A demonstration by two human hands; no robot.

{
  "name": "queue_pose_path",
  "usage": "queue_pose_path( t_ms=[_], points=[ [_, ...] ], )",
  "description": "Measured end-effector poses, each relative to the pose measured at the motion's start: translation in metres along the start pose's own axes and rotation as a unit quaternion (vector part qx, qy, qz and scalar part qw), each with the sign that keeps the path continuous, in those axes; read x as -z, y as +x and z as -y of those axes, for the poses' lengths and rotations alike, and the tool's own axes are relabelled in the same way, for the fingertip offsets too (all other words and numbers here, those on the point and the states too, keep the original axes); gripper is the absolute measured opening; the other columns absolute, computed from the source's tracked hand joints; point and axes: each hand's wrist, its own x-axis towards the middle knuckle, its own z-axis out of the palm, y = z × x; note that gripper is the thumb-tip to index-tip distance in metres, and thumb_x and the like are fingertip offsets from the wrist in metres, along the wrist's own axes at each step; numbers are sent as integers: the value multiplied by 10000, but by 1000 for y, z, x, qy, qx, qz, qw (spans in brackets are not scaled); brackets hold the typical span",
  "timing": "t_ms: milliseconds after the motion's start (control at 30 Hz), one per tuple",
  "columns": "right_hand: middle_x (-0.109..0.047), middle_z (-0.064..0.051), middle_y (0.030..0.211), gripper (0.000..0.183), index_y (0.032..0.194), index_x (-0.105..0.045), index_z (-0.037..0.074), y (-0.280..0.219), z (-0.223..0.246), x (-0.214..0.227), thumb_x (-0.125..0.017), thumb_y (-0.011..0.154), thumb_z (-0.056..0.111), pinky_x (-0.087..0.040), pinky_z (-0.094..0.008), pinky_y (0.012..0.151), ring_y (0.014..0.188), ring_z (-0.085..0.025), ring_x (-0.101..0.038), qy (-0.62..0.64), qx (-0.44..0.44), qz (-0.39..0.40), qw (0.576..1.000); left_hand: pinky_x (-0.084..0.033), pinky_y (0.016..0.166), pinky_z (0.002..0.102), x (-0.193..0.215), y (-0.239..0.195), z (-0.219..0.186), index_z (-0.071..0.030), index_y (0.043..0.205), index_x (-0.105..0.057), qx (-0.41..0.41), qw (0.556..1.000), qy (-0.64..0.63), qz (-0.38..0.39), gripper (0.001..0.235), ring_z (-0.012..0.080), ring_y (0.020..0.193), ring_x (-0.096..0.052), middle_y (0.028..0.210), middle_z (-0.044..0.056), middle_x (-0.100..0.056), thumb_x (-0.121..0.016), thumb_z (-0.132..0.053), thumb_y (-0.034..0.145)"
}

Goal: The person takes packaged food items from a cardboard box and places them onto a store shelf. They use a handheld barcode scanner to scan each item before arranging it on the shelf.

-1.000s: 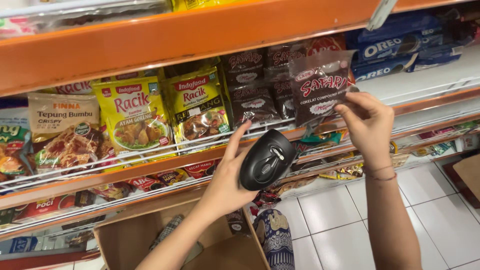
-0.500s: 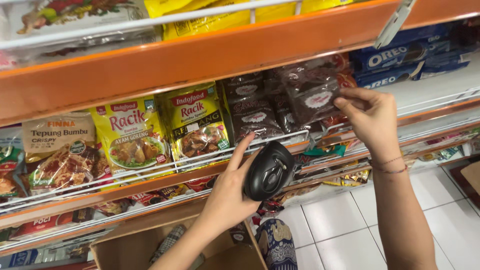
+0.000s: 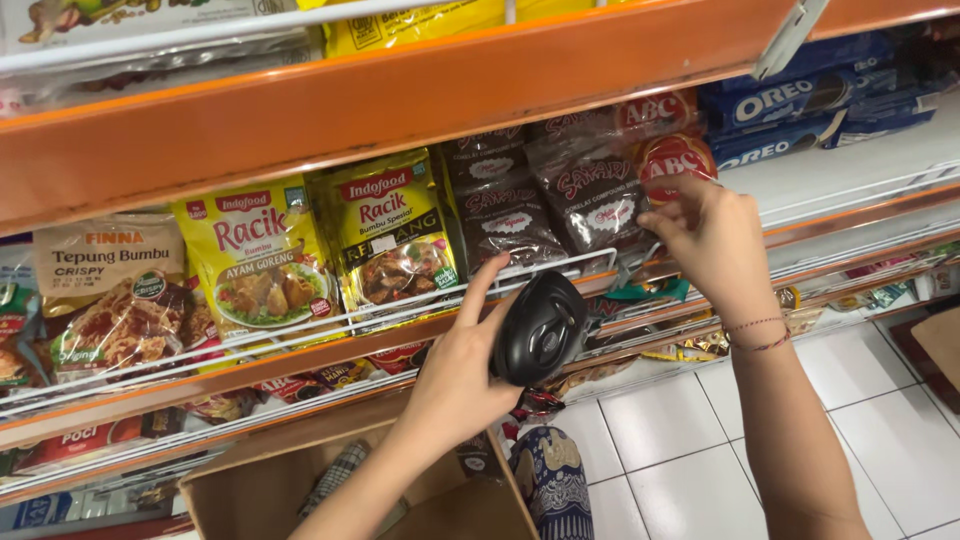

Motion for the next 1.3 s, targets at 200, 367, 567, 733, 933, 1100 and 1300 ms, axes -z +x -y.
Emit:
queue_pose_path(
  t_ms=[200,367,567,733,933,1100,1300],
  points=[
    [-744,-145,806,290,1115,-741,1,-4,-3,0,-813,858,112,-553,-315,654,673,-213,-723,-14,32,7,999,-519,941,498,3,-1,-3,-107,1350,-578,3,1000,11,-2,741,452,1093,-660,1670,70,-244,-797,-66,643],
    [-731,-128,987,343,1200,-721,39,-23,13,-6,-821,894,157,-474,-401,810,889,-278,-687,-119,79,-80,986,-536,947,472,5,-14,-3,-80,1354,-594,-56,997,-31,-32,747,450,1161,-646,1695,125,-244,-754,-25,626],
    [-684,-126,1212,373,1284,-684,62,-84,33,-7,-821,948,150,-372,-438,994,1119,-297,-628,-131,157,-181,962,-541,1001,428,-3,-80,14,-25,1230,-657,-119,983,-83,-112,543,382,1237,-659,1467,206,-482,-809,-74,711],
    [-698,-95,1174,330,1238,-688,70,-154,44,-34,-803,928,87,-471,-364,991,1111,-252,-659,9,125,-89,988,-583,857,386,-15,-158,50,-21,1067,-718,6,991,-91,-100,361,330,1003,-715,1047,139,-695,-835,-123,741],
    [-732,-76,955,338,1165,-712,36,-247,64,-102,-771,833,12,-550,-310,788,857,-186,-708,170,26,133,976,-591,778,359,-48,-258,123,-14,1027,-728,148,962,-193,-126,294,214,836,-763,912,83,-779,-826,-174,801],
    [-735,-82,913,266,1132,-718,38,-297,91,-167,-743,868,34,-582,-316,739,809,-193,-735,202,-12,282,938,-507,525,305,-71,-319,180,24,879,-729,330,881,-307,-144,217,126,556,-640,634,68,-678,-801,-181,872],
    [-681,-163,1093,362,1118,-719,46,-321,95,-263,-785,802,210,-566,-417,784,929,-360,-688,-16,147,290,945,-499,516,259,-77,-366,209,3,869,-731,309,832,-410,-211,159,88,558,-631,660,12,-672,-785,-145,886]
  ],
)
